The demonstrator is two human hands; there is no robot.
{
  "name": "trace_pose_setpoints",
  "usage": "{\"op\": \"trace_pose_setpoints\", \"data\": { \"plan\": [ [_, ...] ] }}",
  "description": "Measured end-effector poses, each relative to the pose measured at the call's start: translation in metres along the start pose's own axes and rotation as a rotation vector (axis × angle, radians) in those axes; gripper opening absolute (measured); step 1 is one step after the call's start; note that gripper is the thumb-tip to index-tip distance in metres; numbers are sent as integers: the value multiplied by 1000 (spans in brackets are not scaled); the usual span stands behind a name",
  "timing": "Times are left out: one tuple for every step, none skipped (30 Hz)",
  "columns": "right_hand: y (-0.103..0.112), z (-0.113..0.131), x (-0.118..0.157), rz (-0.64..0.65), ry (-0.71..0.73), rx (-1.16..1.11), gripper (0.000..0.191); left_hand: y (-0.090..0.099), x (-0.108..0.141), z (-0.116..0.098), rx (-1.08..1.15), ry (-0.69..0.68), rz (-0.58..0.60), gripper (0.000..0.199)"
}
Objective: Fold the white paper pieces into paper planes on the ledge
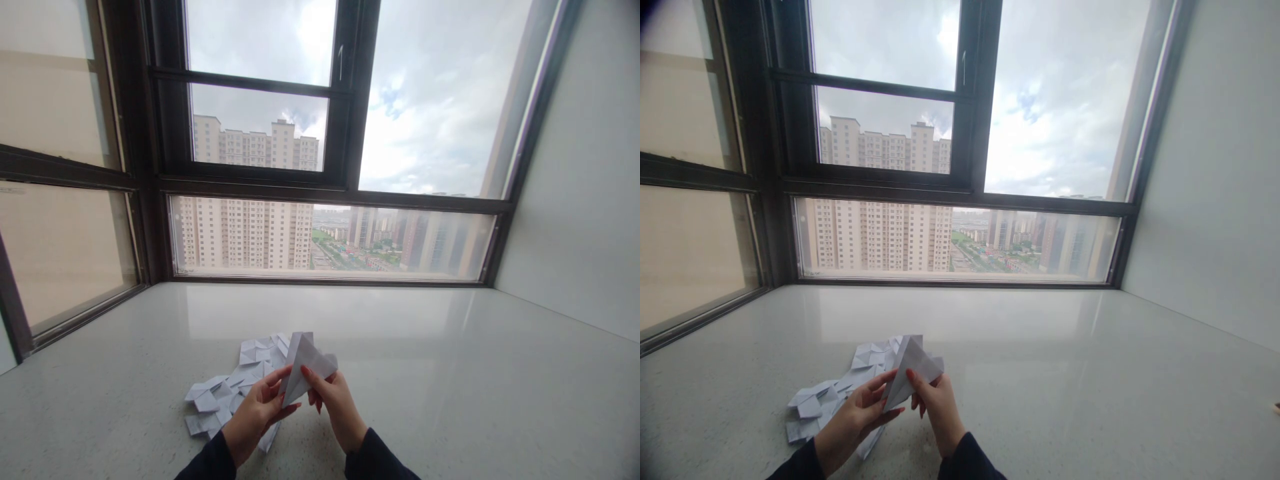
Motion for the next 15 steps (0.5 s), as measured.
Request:
{"op": "trace_pose_setpoints", "data": {
  "plan": [
    [0,0,-1,-4,-5,5,45,1,0,0,0,3,25,47],
    [1,0,-1,-9,-9,8,46,1,0,0,0,4,49,47],
    [1,0,-1,-13,-11,11,46,2,-1,1,-1,2,71,47],
    [2,-1,-2,-19,-13,14,47,3,-2,1,-5,0,94,47],
    [2,0,-2,-26,-16,17,47,3,-2,2,-12,-4,115,49],
    [2,0,-2,-33,-18,19,47,3,-3,3,-24,-6,136,51],
    [2,0,-2,-40,-20,20,47,3,-4,4,-39,-8,155,54],
    [3,0,-2,-45,-23,22,47,3,-5,6,-55,-11,170,57],
    [3,0,-2,-48,-26,23,47,2,-6,7,-71,-18,179,59],
    [3,0,-2,-47,-30,24,47,2,-7,8,-87,-30,181,59],
    [3,0,-2,-44,-33,23,47,2,-8,9,-106,-46,180,59],
    [2,0,-2,-40,-35,18,47,3,-9,10,-129,-66,181,59],
    [2,0,-2,-36,-36,10,47,3,-10,10,-161,-91,187,58],
    [2,0,-2,-34,-34,-3,47,4,-10,10,-202,-121,196,57],
    [2,0,-2,-32,-31,-16,46,4,-10,9,-251,-153,203,55]
  ]
}}
Point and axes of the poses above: each hand's wrist, its own x-axis away from the middle knuckle, its own y-axis out of the back of the hand, z = x × y, the point moved 1 cm from there along -x, towards the middle knuckle, and after that the axes turned 12 degrees about y, right-handed, at the moved point
